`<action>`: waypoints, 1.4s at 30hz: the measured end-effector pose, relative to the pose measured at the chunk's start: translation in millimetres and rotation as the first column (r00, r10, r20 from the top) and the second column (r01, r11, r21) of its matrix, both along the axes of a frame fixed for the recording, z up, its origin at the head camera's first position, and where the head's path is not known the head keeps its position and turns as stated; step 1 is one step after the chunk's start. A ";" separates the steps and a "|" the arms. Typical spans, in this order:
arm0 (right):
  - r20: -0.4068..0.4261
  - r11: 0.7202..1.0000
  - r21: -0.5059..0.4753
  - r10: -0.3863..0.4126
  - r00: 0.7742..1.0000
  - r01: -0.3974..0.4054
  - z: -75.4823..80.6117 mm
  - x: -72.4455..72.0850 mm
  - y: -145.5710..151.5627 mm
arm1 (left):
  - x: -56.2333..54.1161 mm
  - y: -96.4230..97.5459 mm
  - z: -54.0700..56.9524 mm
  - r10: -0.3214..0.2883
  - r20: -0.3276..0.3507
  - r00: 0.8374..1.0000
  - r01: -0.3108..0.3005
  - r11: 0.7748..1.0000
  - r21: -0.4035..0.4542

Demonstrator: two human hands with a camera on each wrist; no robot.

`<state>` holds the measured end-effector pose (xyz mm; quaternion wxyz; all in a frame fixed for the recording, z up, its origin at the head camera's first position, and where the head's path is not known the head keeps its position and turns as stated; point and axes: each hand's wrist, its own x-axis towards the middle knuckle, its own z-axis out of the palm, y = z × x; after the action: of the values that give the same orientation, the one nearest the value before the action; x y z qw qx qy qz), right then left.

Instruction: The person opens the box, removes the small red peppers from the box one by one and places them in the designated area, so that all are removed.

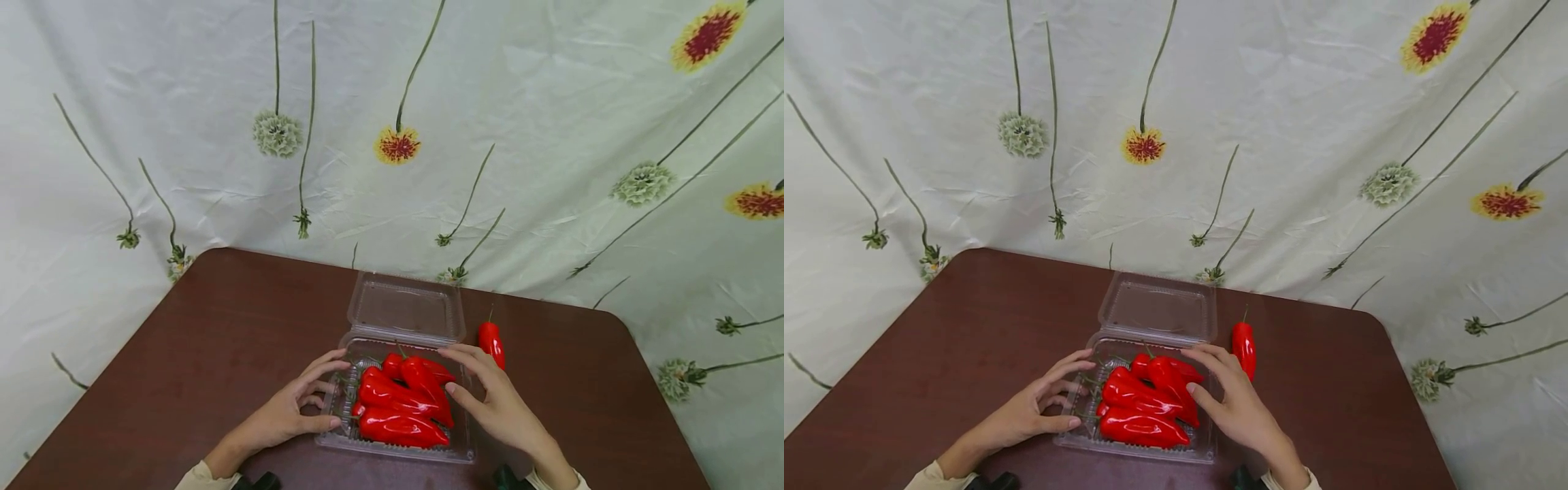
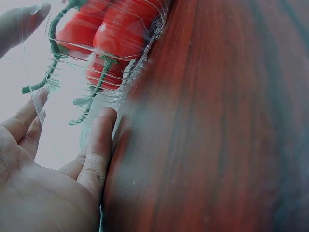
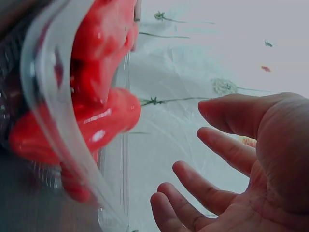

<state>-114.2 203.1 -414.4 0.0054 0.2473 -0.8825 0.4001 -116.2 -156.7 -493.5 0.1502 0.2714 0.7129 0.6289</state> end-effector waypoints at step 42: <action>0.157 0.974 0.091 0.190 0.969 -0.206 -15.4 32.1 -44.1 | 0.2 1.0 1.6 0.011 -0.019 1.000 -0.011 1.000 -0.004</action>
<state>-82.2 159.0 -429.8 -0.1129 0.3040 -0.8713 0.3682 -115.9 -155.7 -491.9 0.1407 0.2733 0.7171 0.6256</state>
